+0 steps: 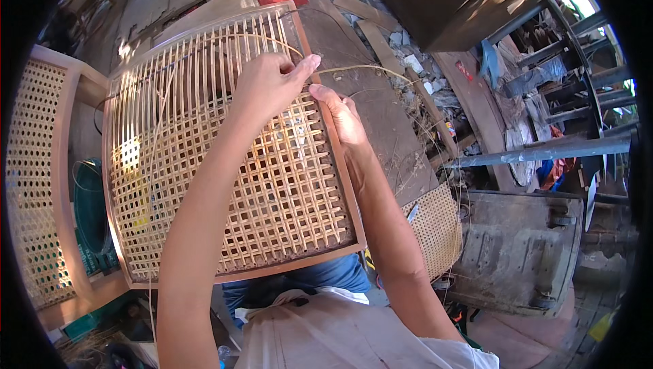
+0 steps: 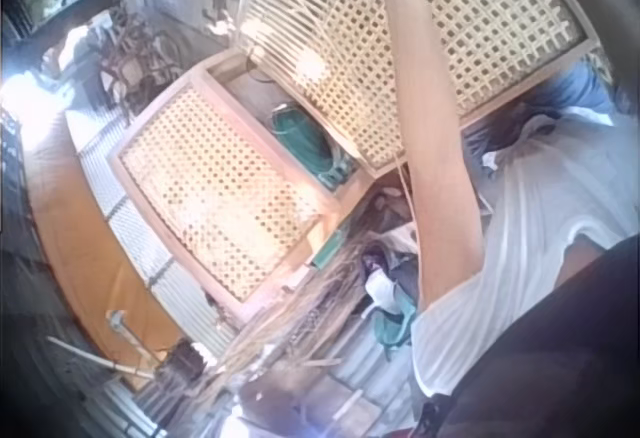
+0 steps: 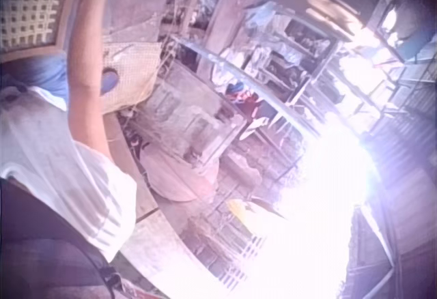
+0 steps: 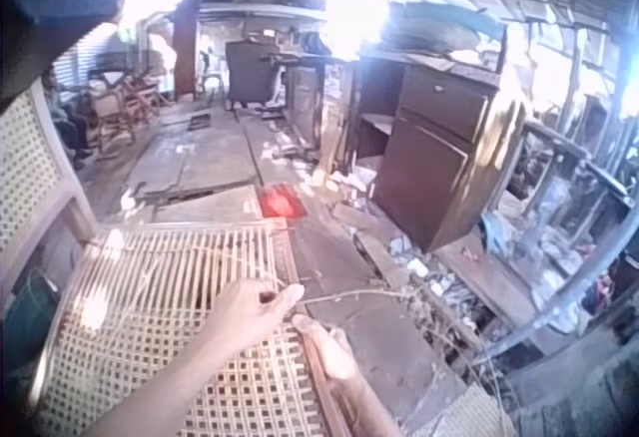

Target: Weaving a chair seat using rattan or cane strips.

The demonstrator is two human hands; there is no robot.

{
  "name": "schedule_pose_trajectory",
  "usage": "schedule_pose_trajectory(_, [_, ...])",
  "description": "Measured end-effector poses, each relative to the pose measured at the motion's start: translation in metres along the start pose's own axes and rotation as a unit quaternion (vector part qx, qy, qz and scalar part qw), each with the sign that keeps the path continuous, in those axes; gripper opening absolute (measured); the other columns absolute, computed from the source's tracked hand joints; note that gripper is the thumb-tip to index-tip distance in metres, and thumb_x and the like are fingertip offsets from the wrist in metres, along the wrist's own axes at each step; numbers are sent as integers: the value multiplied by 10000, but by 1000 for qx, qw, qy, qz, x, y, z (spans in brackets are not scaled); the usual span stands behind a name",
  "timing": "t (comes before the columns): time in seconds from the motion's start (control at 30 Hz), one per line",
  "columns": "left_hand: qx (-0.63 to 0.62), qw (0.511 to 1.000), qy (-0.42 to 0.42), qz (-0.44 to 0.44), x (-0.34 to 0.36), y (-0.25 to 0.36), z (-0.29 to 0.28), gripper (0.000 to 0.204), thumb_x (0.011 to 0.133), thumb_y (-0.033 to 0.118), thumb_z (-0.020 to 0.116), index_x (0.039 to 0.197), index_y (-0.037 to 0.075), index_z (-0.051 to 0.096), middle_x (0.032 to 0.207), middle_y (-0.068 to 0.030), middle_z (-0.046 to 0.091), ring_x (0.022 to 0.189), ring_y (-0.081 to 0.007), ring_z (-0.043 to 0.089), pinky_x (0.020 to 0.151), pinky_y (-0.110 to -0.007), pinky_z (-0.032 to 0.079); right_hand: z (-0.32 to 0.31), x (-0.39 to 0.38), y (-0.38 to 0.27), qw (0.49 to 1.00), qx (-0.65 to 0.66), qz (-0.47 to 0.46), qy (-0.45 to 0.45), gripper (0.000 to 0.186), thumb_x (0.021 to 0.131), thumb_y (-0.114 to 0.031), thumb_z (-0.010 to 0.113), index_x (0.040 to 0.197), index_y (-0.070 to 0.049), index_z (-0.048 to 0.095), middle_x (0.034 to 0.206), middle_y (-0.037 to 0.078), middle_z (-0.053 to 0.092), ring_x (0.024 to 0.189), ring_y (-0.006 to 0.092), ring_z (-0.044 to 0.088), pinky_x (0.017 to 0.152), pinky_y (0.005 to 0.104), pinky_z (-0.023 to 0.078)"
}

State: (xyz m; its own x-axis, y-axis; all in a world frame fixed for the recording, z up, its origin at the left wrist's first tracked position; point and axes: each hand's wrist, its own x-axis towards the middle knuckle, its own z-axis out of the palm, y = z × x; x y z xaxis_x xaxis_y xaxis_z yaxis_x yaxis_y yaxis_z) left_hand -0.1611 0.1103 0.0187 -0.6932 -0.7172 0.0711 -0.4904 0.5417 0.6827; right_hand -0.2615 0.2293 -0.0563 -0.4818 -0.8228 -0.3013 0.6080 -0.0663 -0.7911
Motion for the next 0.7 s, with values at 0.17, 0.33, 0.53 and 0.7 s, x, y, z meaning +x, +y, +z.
schedule_pose_trajectory(0.17, [12,999,27,21,15,-20,13,374,929,327,552,774,17,691,771,-244,666,720,-419,658,682,-500,516,3,-3,-4,1000,-6,4,0,429,832,-248,743,1064,95,633,914,127,684,744,176,646,670,300,547])
schedule_pose_trajectory(0.33, [98,987,103,75,-4,-28,22,409,966,283,537,690,-12,596,612,-220,564,589,-419,579,596,-472,455,-3,2,-2,1000,-10,-17,4,413,826,-239,742,1049,91,634,906,120,681,735,173,643,668,296,543])
schedule_pose_trajectory(0.53, [83,977,182,76,-5,-39,28,361,958,271,545,715,18,631,633,-198,604,591,-392,599,580,-460,463,1,-4,-10,997,-56,-33,45,461,828,-296,762,1041,101,660,926,151,700,766,197,658,696,310,544])
schedule_pose_trajectory(0.7, [73,990,119,-6,-9,-33,13,371,957,285,539,741,7,654,636,-188,621,583,-365,611,587,-442,477,-12,-10,-66,763,-568,-299,78,337,912,-319,625,1107,-65,726,924,195,728,851,296,716,783,426,550])
